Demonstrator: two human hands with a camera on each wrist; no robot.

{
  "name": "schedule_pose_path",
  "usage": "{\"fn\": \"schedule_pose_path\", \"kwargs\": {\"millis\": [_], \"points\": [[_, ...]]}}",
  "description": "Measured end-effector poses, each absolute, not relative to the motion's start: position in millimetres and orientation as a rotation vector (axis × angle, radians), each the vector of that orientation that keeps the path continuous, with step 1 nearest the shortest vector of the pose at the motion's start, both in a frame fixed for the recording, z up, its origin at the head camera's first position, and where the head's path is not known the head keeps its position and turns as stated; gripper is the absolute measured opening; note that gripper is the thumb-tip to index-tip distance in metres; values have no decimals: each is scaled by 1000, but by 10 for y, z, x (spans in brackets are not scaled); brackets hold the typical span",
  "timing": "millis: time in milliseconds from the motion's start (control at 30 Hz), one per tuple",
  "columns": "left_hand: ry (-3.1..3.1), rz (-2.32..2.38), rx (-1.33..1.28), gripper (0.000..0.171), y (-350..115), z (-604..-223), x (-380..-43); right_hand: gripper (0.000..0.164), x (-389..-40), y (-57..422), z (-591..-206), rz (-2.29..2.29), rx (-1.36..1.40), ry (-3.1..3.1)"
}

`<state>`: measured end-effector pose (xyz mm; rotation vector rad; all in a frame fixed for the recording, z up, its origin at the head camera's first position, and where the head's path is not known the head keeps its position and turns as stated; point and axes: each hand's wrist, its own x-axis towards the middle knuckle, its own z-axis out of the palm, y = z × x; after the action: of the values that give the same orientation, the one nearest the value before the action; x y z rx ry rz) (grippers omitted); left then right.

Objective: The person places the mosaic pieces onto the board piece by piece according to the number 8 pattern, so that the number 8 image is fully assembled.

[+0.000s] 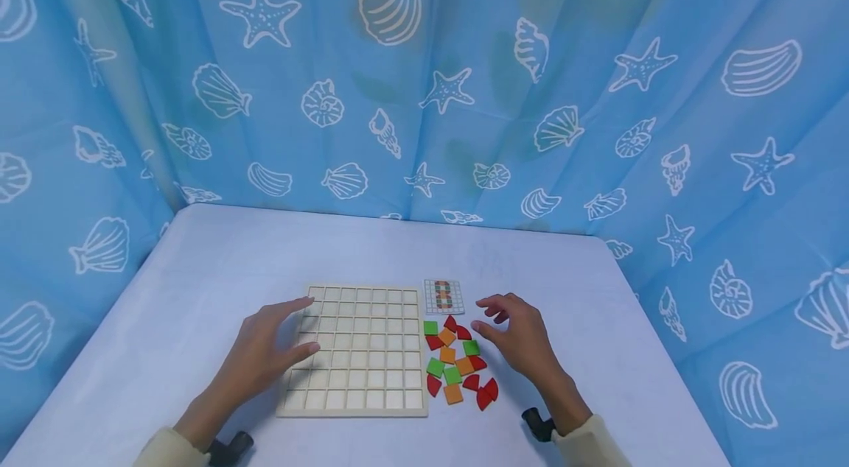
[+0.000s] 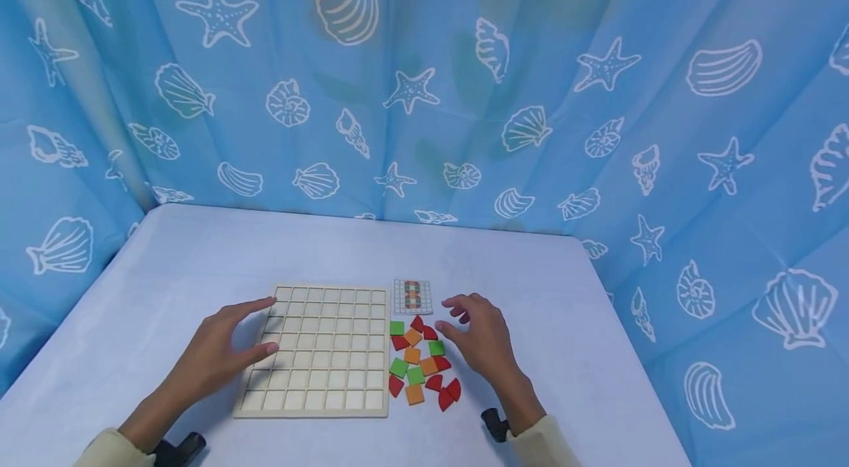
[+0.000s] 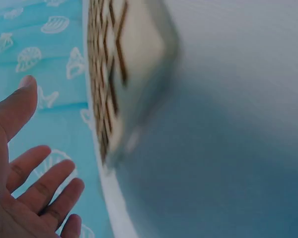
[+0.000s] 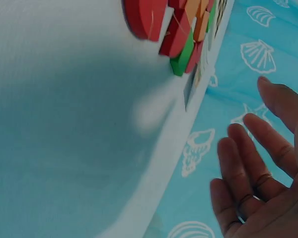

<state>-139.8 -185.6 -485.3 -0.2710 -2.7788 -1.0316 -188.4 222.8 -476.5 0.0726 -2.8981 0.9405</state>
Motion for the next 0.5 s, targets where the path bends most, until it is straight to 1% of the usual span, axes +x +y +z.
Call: {"fn": "schedule_pose_path", "kwargs": {"millis": [300, 500], "points": [[-2787, -1104, -300, 75, -2027, -4980, -1368, 46, -1941, 2134, -4859, 921, 16, -3032], [-2858, -1140, -273, 84, -2071, -5003, -1355, 46, -1974, 2081, -4909, 890, 6, -3098]]}}
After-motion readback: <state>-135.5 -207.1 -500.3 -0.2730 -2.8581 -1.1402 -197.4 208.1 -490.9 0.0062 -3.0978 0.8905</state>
